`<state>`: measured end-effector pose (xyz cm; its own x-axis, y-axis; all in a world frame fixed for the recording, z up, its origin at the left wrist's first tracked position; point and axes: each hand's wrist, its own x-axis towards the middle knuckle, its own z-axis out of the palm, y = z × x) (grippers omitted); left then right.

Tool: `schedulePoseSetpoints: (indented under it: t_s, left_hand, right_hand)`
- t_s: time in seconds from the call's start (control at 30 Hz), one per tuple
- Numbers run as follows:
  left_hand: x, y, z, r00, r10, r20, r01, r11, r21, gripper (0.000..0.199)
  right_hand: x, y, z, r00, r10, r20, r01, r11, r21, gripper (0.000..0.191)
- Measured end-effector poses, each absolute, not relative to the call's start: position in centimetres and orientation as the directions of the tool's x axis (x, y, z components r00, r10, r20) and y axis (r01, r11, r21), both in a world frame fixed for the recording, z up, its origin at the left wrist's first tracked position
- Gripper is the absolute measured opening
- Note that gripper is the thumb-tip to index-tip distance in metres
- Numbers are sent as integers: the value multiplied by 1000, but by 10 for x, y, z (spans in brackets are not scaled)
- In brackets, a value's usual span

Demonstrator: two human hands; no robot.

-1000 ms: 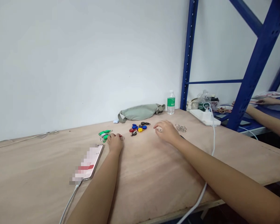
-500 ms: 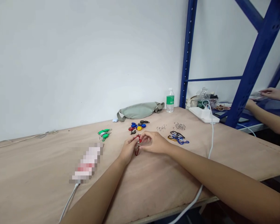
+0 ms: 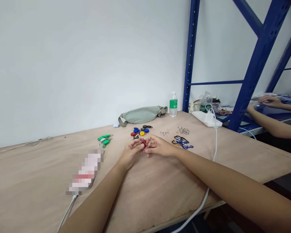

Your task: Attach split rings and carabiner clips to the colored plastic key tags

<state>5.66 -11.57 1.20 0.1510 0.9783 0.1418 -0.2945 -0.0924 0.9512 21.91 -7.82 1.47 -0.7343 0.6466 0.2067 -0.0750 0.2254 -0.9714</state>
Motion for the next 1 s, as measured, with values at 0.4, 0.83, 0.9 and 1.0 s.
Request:
schedulePoseSetpoints:
  t_s: [0.4,0.83,0.9,1.0]
  left_hand:
    - [55,-118,11,194,947,258,-121,-237,964,27]
    - [53,-118,13,266,899,347,-16,-355,935,14]
    - [54,-117,12,273,902,334,-19,-342,940,20]
    - [53,-114,10,257,898,358,26,-377,926,23]
  right_hand:
    - [222,-84,19,-671,715,196,284,491,-824,16]
    - [230,-77,15,-709,650,274,343,657,-672,28]
    - [229,-77,14,-717,642,272,345,666,-662,29]
    - [227,-77,14,-736,613,290,315,687,-654,27]
